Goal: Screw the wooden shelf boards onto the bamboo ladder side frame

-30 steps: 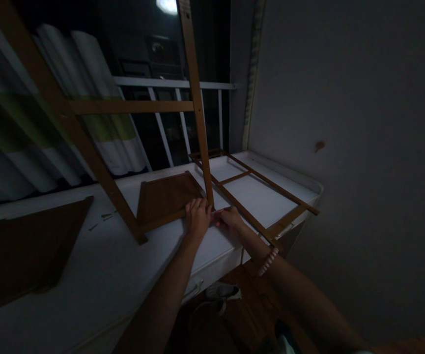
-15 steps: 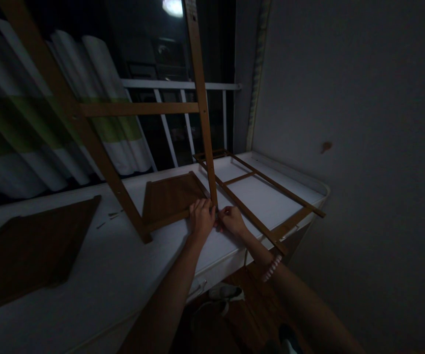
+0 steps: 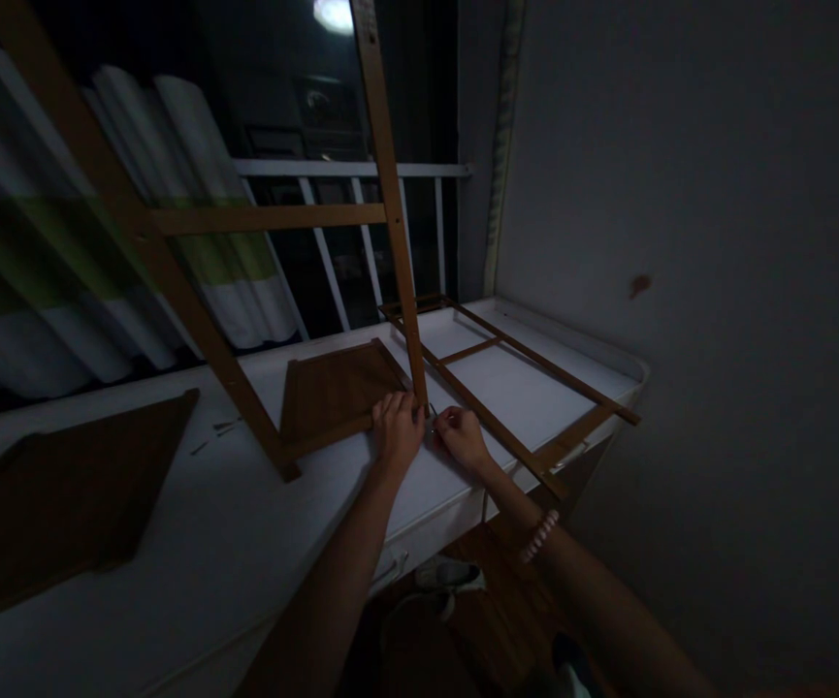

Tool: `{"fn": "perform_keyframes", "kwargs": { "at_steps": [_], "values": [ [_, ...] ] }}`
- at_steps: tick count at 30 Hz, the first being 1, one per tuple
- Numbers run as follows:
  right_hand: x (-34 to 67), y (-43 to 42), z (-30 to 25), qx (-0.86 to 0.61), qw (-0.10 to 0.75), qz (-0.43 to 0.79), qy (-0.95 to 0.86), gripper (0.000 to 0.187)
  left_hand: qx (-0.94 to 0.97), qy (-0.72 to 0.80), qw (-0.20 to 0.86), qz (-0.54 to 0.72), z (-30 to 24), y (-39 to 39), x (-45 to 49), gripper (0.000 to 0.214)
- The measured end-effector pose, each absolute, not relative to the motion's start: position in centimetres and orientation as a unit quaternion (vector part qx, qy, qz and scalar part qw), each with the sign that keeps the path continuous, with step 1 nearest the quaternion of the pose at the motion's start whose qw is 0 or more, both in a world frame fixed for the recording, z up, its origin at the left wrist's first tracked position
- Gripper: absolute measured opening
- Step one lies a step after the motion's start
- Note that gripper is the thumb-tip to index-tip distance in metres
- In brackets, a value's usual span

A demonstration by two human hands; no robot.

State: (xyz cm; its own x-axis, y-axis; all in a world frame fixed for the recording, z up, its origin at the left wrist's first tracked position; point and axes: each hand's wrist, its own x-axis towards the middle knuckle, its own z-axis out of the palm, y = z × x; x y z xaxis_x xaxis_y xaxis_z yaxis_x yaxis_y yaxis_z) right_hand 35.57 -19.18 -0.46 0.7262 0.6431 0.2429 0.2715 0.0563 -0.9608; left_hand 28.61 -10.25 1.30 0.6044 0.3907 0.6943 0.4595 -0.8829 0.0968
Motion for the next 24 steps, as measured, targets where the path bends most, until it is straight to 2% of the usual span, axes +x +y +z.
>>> {"fn": "perform_keyframes", "kwargs": {
  "at_steps": [24],
  "values": [
    [35.57, -19.17, -0.49, -0.682, 0.628, 0.133, -0.351, 0.013, -0.900, -0.239, 0.037, -0.364, 1.37, -10.47, 28.52, 0.026]
  ]
}}
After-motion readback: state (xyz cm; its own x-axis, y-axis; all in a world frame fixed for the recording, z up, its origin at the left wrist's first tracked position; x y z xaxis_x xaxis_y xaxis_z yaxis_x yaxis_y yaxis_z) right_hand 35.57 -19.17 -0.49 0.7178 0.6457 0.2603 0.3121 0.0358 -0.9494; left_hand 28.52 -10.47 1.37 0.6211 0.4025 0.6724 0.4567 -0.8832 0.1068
